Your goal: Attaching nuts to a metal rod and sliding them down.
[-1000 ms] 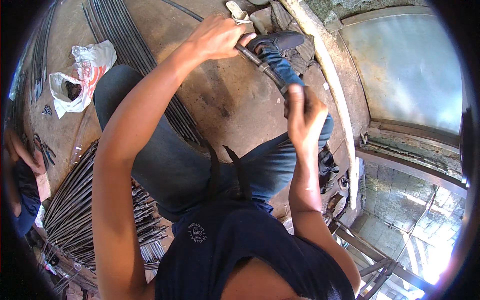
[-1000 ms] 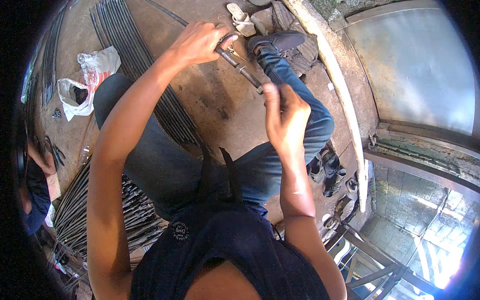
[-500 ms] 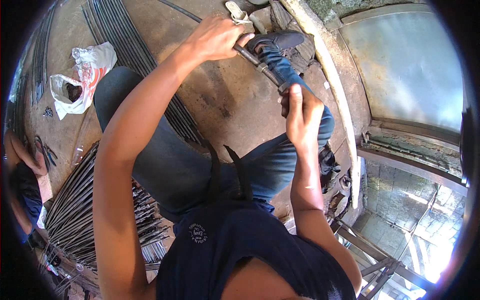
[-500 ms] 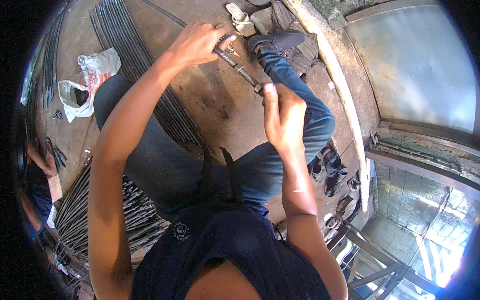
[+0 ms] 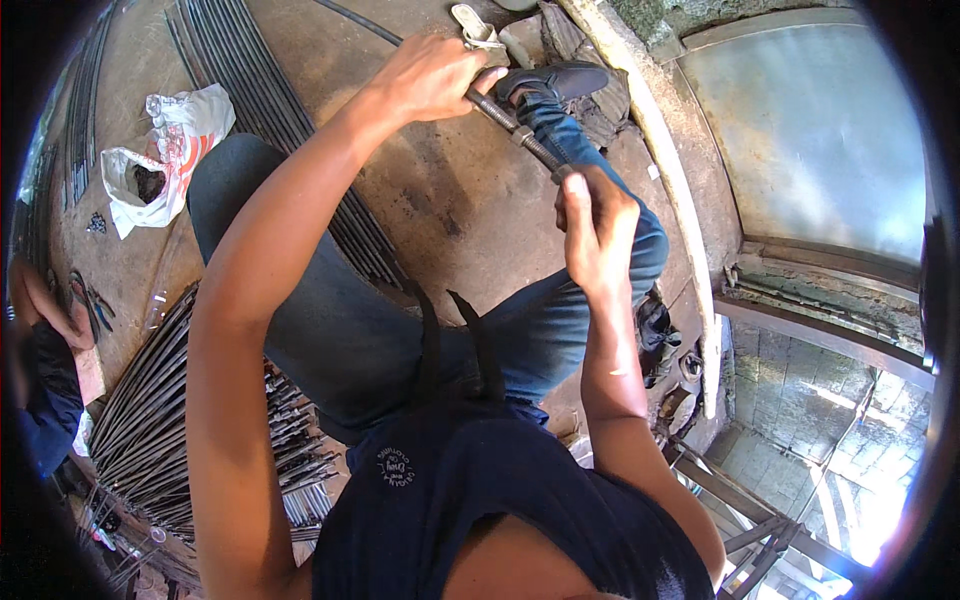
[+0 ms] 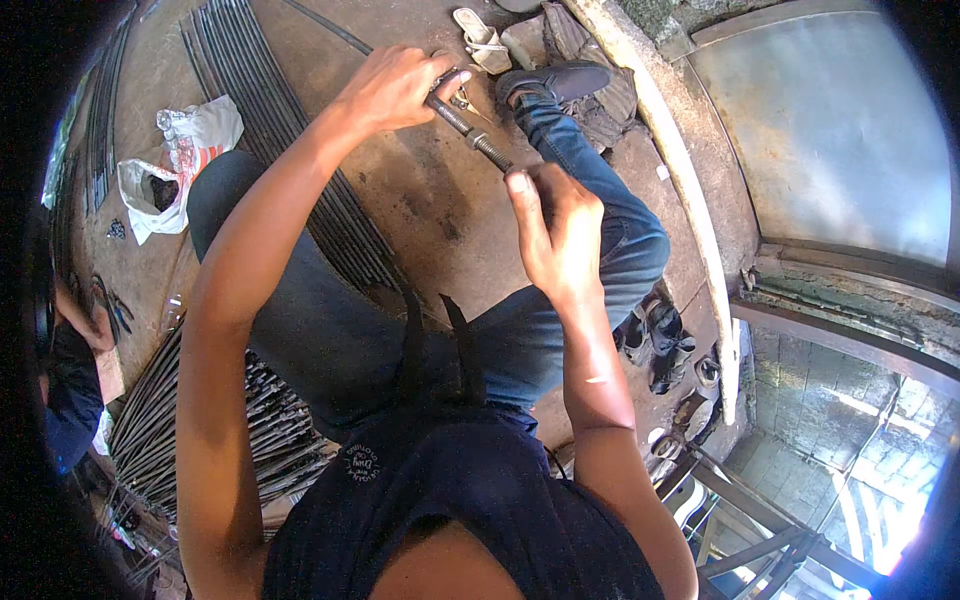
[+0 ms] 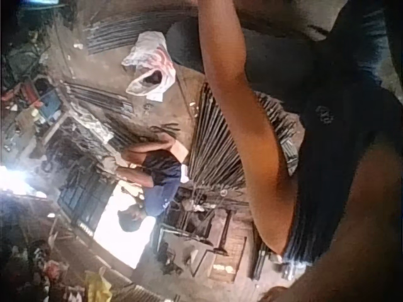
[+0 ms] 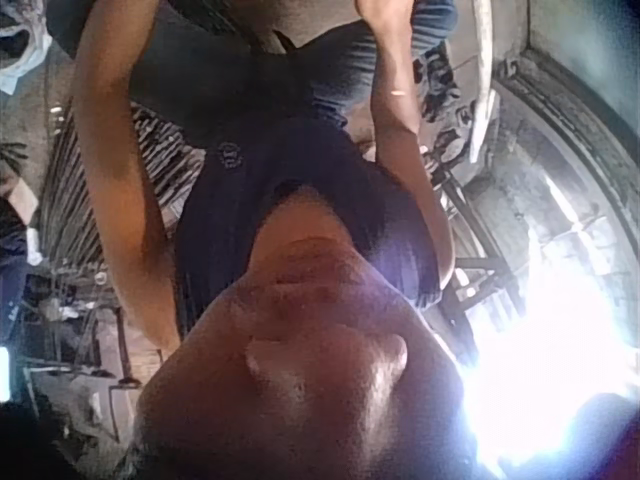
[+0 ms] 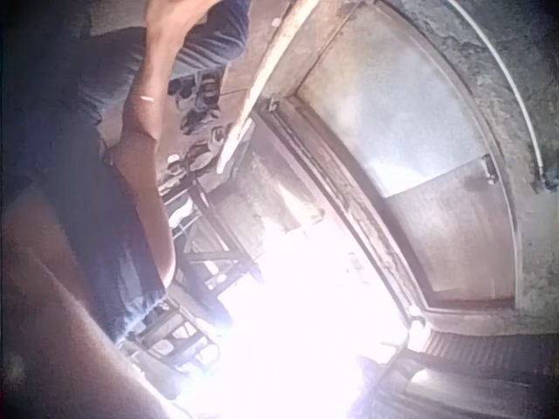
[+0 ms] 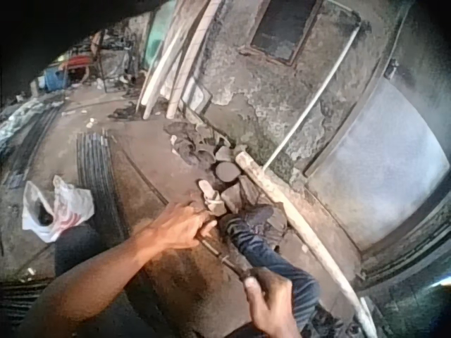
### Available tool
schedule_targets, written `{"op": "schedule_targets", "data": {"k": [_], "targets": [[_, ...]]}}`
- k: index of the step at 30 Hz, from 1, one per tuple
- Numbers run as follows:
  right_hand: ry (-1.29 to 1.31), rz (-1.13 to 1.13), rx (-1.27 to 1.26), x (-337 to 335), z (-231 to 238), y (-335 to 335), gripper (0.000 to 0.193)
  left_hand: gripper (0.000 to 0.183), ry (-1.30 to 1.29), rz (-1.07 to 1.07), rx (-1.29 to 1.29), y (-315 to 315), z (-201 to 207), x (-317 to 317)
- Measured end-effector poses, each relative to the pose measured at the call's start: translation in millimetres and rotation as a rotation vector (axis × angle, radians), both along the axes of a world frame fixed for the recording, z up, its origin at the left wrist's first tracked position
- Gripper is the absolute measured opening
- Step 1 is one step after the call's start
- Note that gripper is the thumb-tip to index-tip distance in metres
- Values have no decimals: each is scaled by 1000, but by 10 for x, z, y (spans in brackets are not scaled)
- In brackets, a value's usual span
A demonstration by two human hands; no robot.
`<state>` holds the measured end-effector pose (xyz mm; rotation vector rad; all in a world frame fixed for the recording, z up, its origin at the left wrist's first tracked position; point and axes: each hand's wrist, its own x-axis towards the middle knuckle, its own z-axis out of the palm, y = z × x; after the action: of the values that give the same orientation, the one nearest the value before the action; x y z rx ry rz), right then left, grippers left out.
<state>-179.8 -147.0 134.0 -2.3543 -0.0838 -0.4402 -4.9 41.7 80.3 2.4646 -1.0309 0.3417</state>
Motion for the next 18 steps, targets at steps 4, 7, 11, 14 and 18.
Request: {"op": "schedule_targets", "data": {"k": [4,7,11,14,18], "targets": [[-27,4,-39,34,37,29,24,33,-5,7,4,5,-17,4],[226,-5,162,60,-20,-144,17,34,-7,-7,-5,-19,-11,-12],[-256,83,-40,104,-16,60,20,32,-5,9,9,-29,-35,13],[-54,20,77,66,26,18,22,31,-6,-15,2,14,-40,2],[-157,63,33,125,-48,23,24,30,40,-3,39,-23,-12,-2]]}}
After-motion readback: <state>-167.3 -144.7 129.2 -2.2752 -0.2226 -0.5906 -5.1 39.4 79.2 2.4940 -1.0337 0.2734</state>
